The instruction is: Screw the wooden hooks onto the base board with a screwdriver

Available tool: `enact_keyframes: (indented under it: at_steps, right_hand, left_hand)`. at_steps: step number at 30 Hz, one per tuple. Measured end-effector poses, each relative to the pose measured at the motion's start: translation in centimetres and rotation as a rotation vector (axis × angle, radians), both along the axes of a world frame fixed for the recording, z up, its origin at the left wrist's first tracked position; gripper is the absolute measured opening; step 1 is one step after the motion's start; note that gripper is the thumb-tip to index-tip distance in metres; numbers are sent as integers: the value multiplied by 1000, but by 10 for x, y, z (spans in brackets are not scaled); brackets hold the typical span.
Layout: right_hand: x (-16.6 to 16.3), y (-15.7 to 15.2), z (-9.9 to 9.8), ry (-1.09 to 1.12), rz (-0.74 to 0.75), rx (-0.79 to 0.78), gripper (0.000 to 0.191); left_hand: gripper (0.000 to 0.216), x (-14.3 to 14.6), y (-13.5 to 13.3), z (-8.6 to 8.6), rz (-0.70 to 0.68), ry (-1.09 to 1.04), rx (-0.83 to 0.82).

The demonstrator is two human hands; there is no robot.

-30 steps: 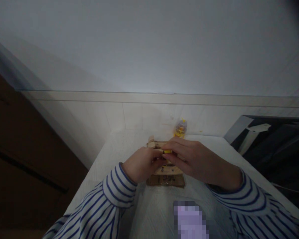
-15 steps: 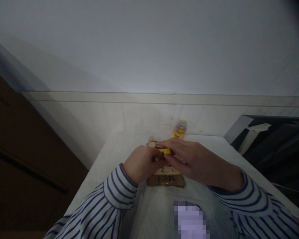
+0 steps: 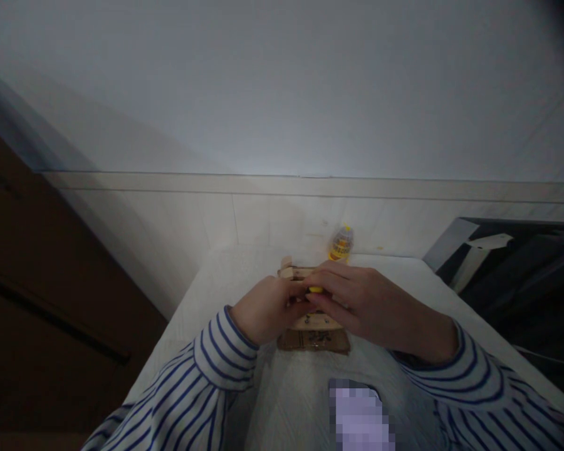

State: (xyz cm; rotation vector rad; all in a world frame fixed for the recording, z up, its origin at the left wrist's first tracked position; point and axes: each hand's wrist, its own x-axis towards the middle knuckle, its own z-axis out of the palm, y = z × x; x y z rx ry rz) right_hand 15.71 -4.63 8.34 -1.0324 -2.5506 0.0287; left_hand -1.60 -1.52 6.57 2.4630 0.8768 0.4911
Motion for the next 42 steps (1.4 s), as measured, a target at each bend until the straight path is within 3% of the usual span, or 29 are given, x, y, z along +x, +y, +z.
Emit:
enact_keyframes:
  at_steps: [11,22,28,42]
  right_hand:
    - [-1,1,0,38,-1,-36,20]
    - [-2,1,1,40,1,-29,18]
    - [-1,0,1,69,30,-24,26]
    - [1,0,1,11,-2,-13,16]
  left_hand:
    - [24,-1,0,1,-13,20,-18]
    - [24,0,-1,1,143,73,40]
    - [26,0,0,-2,130,70,32]
    - [19,-2,4,-7,10,21,-13]
